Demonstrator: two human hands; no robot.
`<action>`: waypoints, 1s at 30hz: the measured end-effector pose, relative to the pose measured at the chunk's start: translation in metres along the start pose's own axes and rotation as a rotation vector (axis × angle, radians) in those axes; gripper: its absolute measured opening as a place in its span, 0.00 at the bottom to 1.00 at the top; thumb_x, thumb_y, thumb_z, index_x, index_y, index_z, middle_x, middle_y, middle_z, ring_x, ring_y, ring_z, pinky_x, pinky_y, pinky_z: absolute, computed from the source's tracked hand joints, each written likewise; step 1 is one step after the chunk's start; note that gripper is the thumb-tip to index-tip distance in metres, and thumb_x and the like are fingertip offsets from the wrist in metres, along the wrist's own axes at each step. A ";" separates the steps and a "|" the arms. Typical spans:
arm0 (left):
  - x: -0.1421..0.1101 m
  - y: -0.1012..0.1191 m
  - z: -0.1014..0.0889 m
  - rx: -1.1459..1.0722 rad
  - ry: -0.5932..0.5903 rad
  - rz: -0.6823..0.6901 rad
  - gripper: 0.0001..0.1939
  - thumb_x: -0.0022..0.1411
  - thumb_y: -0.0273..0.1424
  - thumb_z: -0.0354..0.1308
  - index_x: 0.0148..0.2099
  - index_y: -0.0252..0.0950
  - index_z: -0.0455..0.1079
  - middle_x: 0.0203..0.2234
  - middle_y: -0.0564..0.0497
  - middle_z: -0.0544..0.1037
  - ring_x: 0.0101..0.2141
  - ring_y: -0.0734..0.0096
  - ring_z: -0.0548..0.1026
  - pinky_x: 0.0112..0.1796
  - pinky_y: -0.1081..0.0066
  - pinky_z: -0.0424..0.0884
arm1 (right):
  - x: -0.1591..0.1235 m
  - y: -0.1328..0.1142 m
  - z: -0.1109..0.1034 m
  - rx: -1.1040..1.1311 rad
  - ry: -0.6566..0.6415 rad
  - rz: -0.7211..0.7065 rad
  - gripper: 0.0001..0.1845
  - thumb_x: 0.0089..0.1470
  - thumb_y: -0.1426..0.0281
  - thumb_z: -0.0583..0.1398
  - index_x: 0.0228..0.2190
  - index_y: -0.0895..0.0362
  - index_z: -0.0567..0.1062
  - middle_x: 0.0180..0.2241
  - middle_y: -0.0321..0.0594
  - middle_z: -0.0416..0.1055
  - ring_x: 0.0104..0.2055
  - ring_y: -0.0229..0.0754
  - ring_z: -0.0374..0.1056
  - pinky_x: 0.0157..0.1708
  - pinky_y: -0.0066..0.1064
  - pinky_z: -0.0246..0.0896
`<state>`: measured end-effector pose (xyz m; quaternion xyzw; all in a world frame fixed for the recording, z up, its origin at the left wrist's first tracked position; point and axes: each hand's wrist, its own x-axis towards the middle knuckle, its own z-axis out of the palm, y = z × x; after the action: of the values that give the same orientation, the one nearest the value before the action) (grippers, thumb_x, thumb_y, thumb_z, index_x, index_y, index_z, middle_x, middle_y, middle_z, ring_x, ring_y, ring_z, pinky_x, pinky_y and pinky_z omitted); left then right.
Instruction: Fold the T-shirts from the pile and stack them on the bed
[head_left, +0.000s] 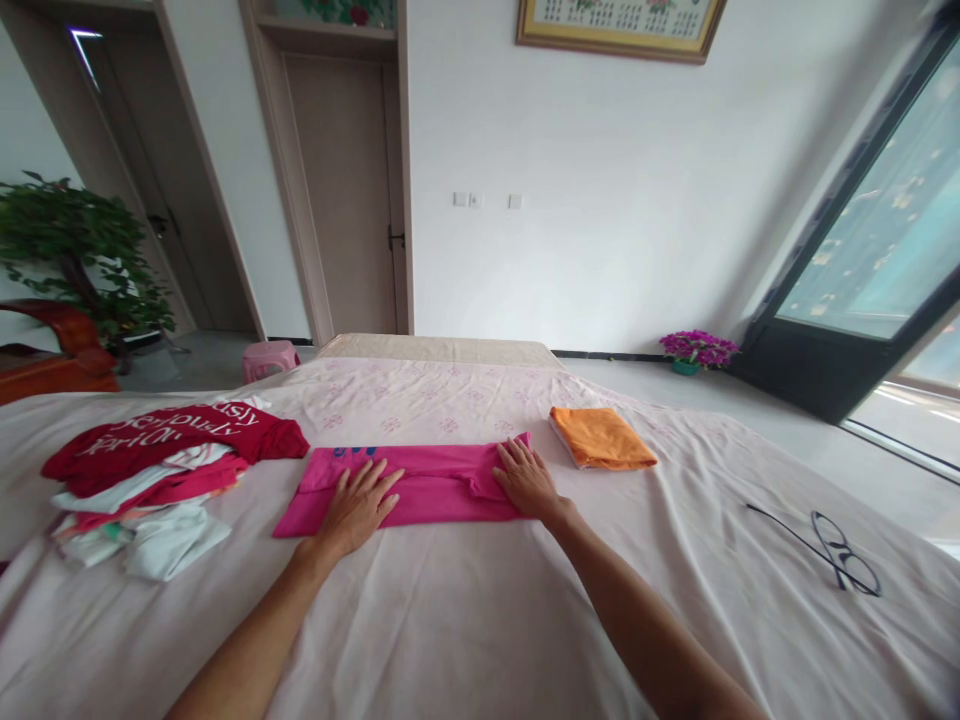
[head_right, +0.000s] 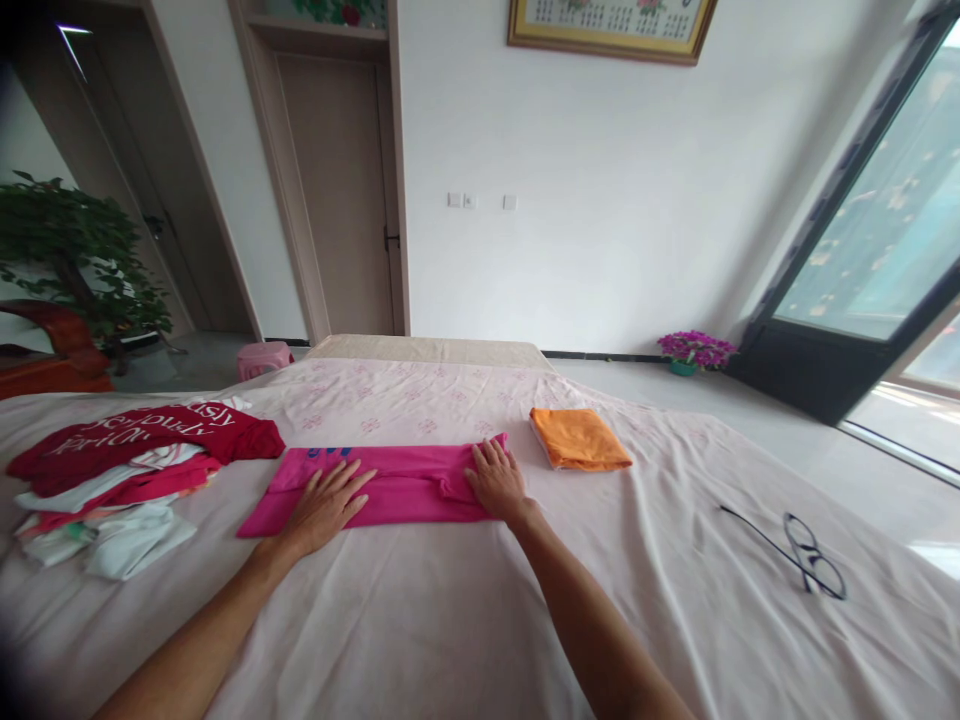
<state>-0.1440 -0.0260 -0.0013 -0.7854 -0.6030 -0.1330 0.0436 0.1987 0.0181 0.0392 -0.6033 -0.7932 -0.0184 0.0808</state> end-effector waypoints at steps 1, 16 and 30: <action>-0.001 0.000 0.000 -0.006 0.009 -0.012 0.25 0.68 0.42 0.45 0.66 0.51 0.59 0.66 0.47 0.60 0.65 0.54 0.55 0.61 0.46 0.46 | 0.001 0.005 0.004 -0.015 -0.044 0.020 0.32 0.66 0.56 0.44 0.66 0.56 0.52 0.68 0.49 0.45 0.70 0.49 0.39 0.64 0.48 0.40; -0.012 0.001 -0.006 0.055 0.175 -0.174 0.23 0.66 0.38 0.50 0.61 0.42 0.67 0.62 0.42 0.66 0.61 0.53 0.61 0.61 0.47 0.50 | 0.001 -0.037 -0.024 0.233 0.088 -0.176 0.15 0.63 0.70 0.52 0.43 0.54 0.77 0.46 0.43 0.74 0.49 0.43 0.66 0.48 0.32 0.58; -0.009 -0.003 -0.004 -0.030 0.151 -0.098 0.21 0.66 0.36 0.49 0.60 0.42 0.68 0.59 0.44 0.70 0.60 0.57 0.64 0.60 0.53 0.55 | 0.028 -0.088 -0.004 0.046 -0.014 -0.211 0.15 0.65 0.71 0.48 0.39 0.56 0.74 0.41 0.45 0.73 0.39 0.41 0.69 0.31 0.28 0.59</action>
<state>-0.1501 -0.0344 0.0000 -0.7431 -0.6338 -0.2030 0.0705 0.1077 0.0205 0.0533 -0.5144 -0.8532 -0.0047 0.0868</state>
